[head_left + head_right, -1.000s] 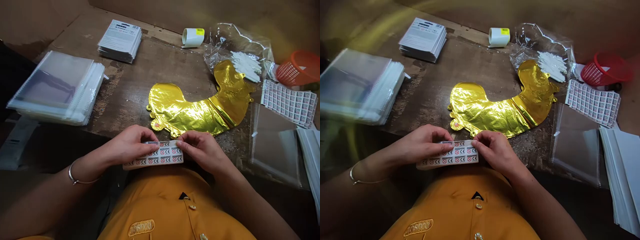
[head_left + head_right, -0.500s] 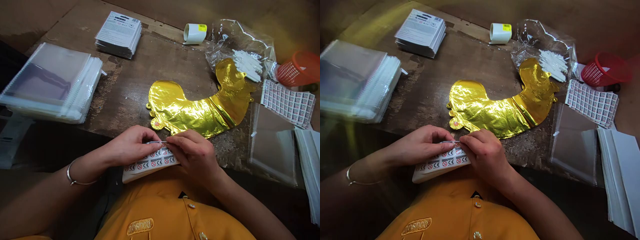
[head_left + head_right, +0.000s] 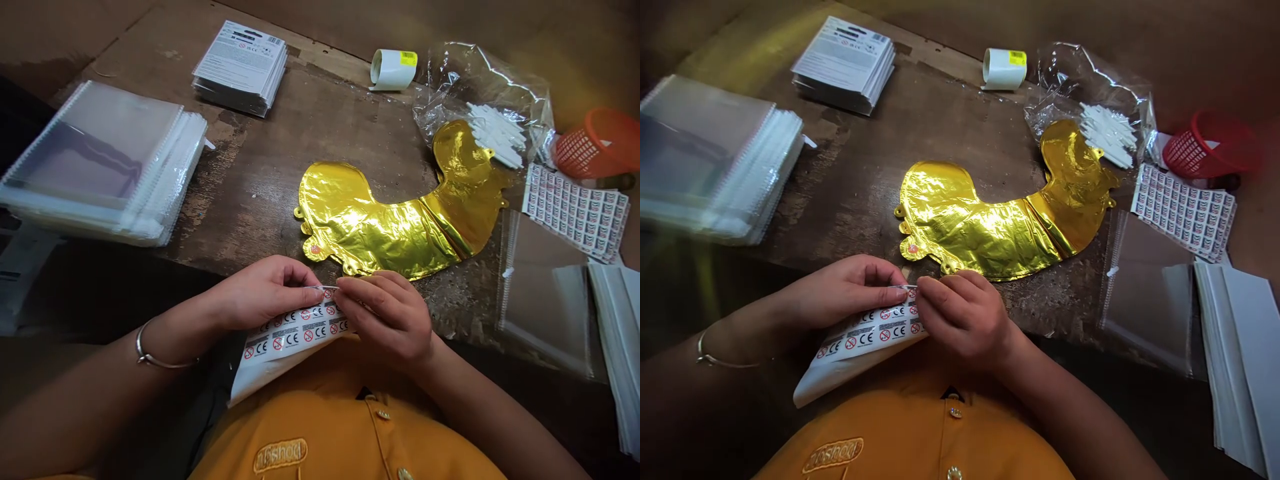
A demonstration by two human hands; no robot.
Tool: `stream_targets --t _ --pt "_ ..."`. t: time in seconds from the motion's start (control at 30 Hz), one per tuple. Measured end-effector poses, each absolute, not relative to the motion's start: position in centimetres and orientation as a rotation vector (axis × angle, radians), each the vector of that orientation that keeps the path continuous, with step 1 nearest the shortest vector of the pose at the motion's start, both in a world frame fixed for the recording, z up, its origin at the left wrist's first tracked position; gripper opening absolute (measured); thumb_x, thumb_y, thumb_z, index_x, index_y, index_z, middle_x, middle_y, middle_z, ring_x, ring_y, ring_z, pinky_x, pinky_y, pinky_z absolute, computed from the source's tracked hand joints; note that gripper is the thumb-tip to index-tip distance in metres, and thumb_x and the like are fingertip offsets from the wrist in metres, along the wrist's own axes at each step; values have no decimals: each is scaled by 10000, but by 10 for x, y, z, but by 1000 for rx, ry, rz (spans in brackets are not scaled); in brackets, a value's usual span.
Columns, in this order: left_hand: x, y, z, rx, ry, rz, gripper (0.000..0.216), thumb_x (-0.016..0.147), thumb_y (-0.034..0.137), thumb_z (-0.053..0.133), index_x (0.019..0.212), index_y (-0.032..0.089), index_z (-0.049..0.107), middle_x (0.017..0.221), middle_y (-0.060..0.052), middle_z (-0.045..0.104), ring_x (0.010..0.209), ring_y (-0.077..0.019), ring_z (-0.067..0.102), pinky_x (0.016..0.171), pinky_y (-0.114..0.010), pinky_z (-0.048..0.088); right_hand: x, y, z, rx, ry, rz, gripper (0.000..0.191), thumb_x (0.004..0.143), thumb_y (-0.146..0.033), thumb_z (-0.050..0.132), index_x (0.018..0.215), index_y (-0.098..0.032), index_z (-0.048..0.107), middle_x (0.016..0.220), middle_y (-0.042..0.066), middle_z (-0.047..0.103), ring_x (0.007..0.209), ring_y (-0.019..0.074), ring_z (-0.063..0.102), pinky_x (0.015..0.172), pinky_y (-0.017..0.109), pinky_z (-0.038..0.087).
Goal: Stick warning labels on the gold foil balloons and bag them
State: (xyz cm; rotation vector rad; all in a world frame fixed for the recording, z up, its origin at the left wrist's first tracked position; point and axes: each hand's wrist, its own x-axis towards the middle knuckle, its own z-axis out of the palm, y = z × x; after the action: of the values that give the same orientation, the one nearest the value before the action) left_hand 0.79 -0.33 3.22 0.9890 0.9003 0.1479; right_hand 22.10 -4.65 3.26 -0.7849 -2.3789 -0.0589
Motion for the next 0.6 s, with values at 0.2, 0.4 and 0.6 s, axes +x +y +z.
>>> stream_targets --t 0.2,0.4,0.6 --pt "8 -3 32 960 890 157 264 749 392 677 778 134 633 674 20 593 576 -85 489 544 -208 381 217 -48 33 -971 -2306 -15 184 796 -94 655 966 -162 636 980 96 684 910 215 590 810 379 528" --pt "8 -4 36 960 906 172 234 731 369 689 763 142 639 674 21 603 578 -90 505 541 -206 389 217 -47 42 -1152 -2291 119 200 805 -156 680 988 -221 634 945 56 704 870 201 592 814 378 510" --pt "8 -4 31 987 901 170 233 753 373 663 766 143 631 661 24 582 576 -92 498 534 -208 384 222 -50 32 -1073 -2429 60 216 825 -114 623 1015 -215 609 994 53 702 908 215 573 817 388 481"
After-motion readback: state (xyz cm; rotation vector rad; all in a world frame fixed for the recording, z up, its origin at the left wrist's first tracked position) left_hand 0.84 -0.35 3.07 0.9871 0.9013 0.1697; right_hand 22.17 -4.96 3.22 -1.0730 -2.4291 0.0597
